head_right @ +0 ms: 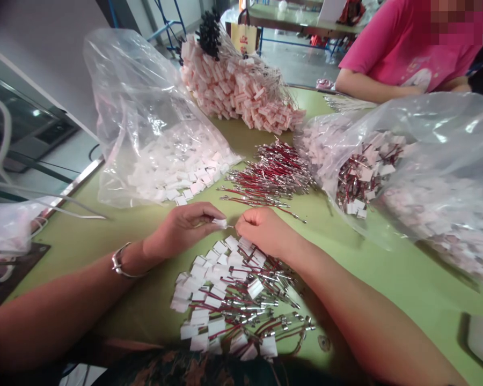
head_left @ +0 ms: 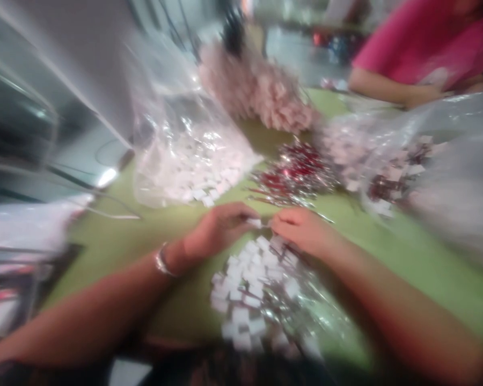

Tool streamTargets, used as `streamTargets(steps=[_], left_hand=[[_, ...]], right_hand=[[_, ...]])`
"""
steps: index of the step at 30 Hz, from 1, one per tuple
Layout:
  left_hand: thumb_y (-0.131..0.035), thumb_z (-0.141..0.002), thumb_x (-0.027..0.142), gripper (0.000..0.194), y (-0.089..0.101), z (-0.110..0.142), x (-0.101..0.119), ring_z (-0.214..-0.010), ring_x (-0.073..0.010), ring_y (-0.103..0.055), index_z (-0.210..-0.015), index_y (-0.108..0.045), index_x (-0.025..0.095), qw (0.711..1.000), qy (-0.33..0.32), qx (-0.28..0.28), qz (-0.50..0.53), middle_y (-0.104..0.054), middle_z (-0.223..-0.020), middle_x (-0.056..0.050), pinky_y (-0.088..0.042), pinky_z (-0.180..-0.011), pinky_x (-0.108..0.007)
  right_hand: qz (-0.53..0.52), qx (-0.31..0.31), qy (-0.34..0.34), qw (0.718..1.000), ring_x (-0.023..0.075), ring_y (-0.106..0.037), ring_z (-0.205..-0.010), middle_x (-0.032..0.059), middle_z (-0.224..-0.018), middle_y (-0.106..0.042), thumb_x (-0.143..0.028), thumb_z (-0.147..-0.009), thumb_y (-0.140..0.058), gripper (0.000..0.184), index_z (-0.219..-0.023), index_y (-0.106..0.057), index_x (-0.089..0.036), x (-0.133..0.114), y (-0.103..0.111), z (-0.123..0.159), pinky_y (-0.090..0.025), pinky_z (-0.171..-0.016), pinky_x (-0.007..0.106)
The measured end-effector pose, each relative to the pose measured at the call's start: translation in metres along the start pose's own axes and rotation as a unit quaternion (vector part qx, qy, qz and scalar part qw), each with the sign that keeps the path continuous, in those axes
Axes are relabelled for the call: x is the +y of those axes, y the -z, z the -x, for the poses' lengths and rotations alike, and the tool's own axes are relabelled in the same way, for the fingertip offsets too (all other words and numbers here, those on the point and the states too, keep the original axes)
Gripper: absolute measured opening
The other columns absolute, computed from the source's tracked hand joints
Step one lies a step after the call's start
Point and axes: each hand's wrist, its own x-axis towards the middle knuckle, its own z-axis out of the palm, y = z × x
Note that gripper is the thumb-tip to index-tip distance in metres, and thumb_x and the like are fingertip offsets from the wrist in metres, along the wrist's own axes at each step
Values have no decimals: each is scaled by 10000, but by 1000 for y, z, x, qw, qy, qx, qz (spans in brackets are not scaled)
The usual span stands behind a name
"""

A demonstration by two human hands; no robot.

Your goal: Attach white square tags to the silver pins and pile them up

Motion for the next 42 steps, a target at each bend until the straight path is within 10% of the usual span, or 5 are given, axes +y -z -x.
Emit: streamTargets(steps=[17, 30, 38, 42], left_hand=[[-632, -825, 166, 88, -12, 8, 5, -739, -122, -629, -896, -683, 175, 997, 44, -16, -63, -702, -829, -30, -512, -696, -256], [-672, -812, 254, 145, -9, 3, -1, -747, -139, -658, -896, -694, 138, 994, 93, -1, 64, -718, -850, -78, -535, -682, -256], [-650, -826, 313, 290, 3, -3, 8, -760, -145, -625, -1072, -667, 162, 997, 49, -46, -37, -695, -895, -62, -510, -704, -270], [-530, -894, 394, 312, 40, -9, -6, -892, -236, -584, -1050, -655, 154, 950, 99, 23, -295, -651, -936, -101, -476, -818, -383]], right_hand=[[198, 4, 126, 972, 111, -506, -592, -7, -637, -601, -183, -816, -468, 207, -616, -522, -191, 15, -12, -6, -327, -553, 233], [91, 0, 62, 994, 114, -530, -596, -29, -615, -594, -239, -817, -483, 199, -629, -536, -199, 4, -6, -6, -384, -564, 221], [185, -12, 109, 977, 118, -504, -597, -11, -634, -595, -221, -831, -470, 222, -621, -535, -191, 7, -6, -1, -336, -548, 246], [213, -119, 148, 958, 102, -474, -560, -29, -615, -588, -230, -832, -484, 217, -631, -560, -196, 1, 7, 15, -300, -521, 247]])
